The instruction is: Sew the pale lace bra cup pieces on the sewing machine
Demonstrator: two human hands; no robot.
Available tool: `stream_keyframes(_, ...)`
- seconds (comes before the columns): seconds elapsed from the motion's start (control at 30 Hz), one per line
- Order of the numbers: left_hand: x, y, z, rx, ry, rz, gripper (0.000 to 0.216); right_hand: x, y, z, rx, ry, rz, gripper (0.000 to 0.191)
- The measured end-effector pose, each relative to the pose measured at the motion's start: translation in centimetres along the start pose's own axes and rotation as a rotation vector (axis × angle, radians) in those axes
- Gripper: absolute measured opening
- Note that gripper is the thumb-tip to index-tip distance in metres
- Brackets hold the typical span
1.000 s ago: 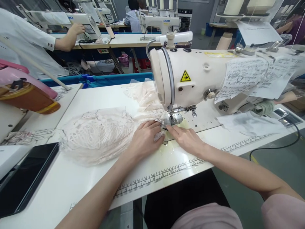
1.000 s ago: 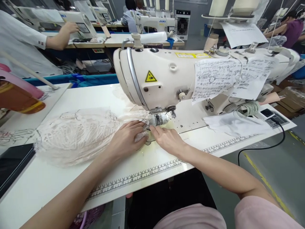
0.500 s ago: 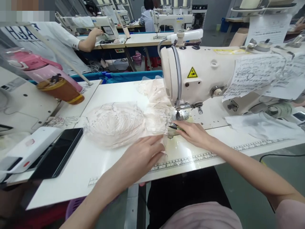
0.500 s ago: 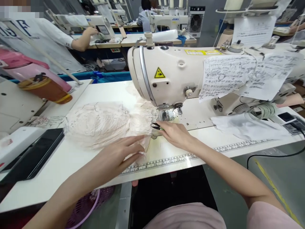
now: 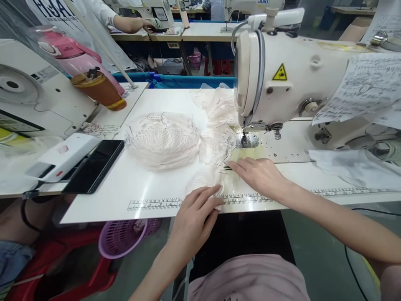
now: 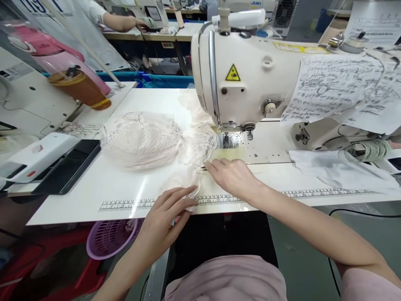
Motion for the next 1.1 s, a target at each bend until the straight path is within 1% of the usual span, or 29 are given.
stream_keyframes(0.2,-0.2,0.2,0.1,0.0,0.005,0.027,0.025,-0.1,-0.6,-0.8,0.041,0.039,-0.037,0.038)
stream_keyframes(0.37,-0.3,0.4,0.1,0.009,0.02,0.053,0.026,-0.2,-0.9,-1.1,0.06,0.032,-0.016,0.037)
stream_keyframes(0.47,-0.3,0.4,0.1,0.011,0.027,0.069,0.026,-0.2,-1.0,-1.2,0.06,0.03,-0.047,0.035)
stream_keyframes(0.63,-0.3,0.5,0.2,0.013,0.021,0.078,0.026,-0.1,-1.1,-1.4,0.05,0.039,-0.068,0.038)
stream_keyframes(0.73,-0.3,0.6,0.2,0.023,0.026,0.08,0.027,-0.2,-0.9,-1.0,0.027,0.022,-0.058,0.042)
stream_keyframes(0.8,-0.4,0.7,0.2,0.027,0.034,0.09,0.028,-0.2,-0.5,-0.7,-0.02,-0.043,-0.004,0.044)
stream_keyframes(0.83,-0.4,0.8,0.3,0.024,0.042,0.098,0.029,-0.2,-0.1,-0.6,-0.049,-0.113,0.036,0.042)
stream_keyframes(0.9,-0.5,1.1,0.5,0.009,0.074,0.116,0.031,-0.2,0.7,-0.6,-0.07,-0.329,0.1,0.037)
stream_keyframes(0.93,-0.5,1.2,0.6,0.001,0.1,0.124,0.032,-0.2,1.2,-0.7,-0.048,-0.451,0.103,0.037)
stream_keyframes(1.0,-0.3,1.4,0.9,-0.002,0.178,0.137,0.03,-0.4,2.3,-1.0,0.038,-0.634,0.048,0.04)
stream_keyframes(1.03,-0.1,1.3,1.0,0.006,0.221,0.138,0.028,-0.6,2.9,-1.1,0.073,-0.674,0.007,0.043)
stream_keyframes(1.1,0.5,0.7,0.7,0.026,0.282,0.143,0.023,-1.2,4.0,-0.9,0.078,-0.674,-0.032,0.046)
Point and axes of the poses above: each hand's wrist, its own y-axis away from the middle knuckle, its own x-axis out of the back of the hand, z = x × y, the point moved 1 cm from there along -y, towards the middle knuckle, and after that the axes turned 7 degrees about -x, right-handed, at the moved point
